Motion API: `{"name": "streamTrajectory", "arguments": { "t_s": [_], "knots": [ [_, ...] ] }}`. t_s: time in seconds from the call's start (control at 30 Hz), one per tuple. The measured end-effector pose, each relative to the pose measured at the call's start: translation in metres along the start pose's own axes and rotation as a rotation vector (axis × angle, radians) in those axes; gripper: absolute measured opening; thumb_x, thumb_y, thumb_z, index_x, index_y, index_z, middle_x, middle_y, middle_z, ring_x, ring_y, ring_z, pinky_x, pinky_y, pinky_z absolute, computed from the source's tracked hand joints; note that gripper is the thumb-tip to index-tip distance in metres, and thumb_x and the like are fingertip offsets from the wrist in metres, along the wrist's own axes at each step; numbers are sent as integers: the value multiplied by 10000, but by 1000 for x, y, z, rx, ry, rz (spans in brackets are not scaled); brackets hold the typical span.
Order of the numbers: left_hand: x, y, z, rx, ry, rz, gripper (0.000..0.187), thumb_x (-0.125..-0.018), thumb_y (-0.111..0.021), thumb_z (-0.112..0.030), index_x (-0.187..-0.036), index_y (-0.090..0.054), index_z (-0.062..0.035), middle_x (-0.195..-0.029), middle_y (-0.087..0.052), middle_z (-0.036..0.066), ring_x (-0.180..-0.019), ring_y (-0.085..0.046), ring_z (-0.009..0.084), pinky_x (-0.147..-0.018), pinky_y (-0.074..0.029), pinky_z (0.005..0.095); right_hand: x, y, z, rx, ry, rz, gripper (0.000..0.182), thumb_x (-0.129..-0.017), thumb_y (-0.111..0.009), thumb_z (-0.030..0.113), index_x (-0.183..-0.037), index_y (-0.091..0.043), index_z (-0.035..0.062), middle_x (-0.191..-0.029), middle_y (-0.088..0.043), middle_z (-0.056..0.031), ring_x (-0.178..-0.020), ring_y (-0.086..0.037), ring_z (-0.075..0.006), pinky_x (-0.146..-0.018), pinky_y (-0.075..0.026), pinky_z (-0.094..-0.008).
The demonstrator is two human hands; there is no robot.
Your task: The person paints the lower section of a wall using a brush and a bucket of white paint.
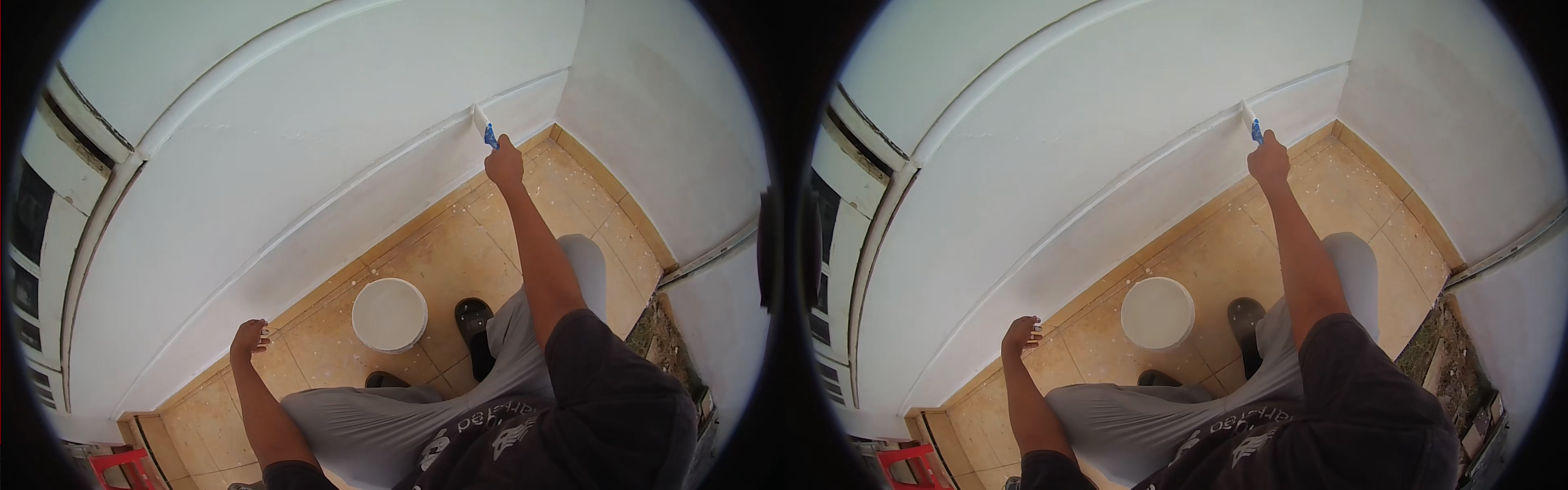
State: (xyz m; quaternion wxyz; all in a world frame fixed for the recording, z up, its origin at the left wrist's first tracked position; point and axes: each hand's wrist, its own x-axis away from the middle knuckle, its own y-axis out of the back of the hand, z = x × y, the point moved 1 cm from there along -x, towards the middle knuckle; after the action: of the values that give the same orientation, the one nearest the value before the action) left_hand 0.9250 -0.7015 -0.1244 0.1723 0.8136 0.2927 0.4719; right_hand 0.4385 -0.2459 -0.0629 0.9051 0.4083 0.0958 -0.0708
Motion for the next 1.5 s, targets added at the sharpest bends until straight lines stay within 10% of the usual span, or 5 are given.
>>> {"name": "streamTrajectory", "arguments": {
  "t_s": [0.87, 1.1, 1.5],
  "knots": [
    [-17, 2, -6, -9, -35, -27, 420, -906, -547, -356, -1196, -548, -51, -1108, -606, 143, -826, -647, 257, -663, -537, 411, 317, -123, 179, -310, 621, 683, 128, -877, -482, 31, -997, -444, 3, -792, -565, -226, -735, -583, -429, -643, -459, -529],
    [-14, 2, -2, -12, -15, -21, 402, -888, -559, -355, -1160, -574, -60, -1095, -608, 128, -803, -640, 246, -677, -529, 399, 292, -109, 169, -361, 728, 823, 114, -878, -493, 50, -978, -455, 12, -732, -580, -240, -732, -591, -447, -643, -446, -537],
    [-15, 0, -4, -18, -25, -24, 370, -888, -548, -347, -1127, -568, -65, -1054, -614, 95, -785, -639, 221, -657, -525, 381, 91, -61, 28, -231, 418, 356, 117, -842, -612, 97, -943, -553, 91, -707, -617, -185, -709, -617, -411, -614, -459, -469]
  ]
}}
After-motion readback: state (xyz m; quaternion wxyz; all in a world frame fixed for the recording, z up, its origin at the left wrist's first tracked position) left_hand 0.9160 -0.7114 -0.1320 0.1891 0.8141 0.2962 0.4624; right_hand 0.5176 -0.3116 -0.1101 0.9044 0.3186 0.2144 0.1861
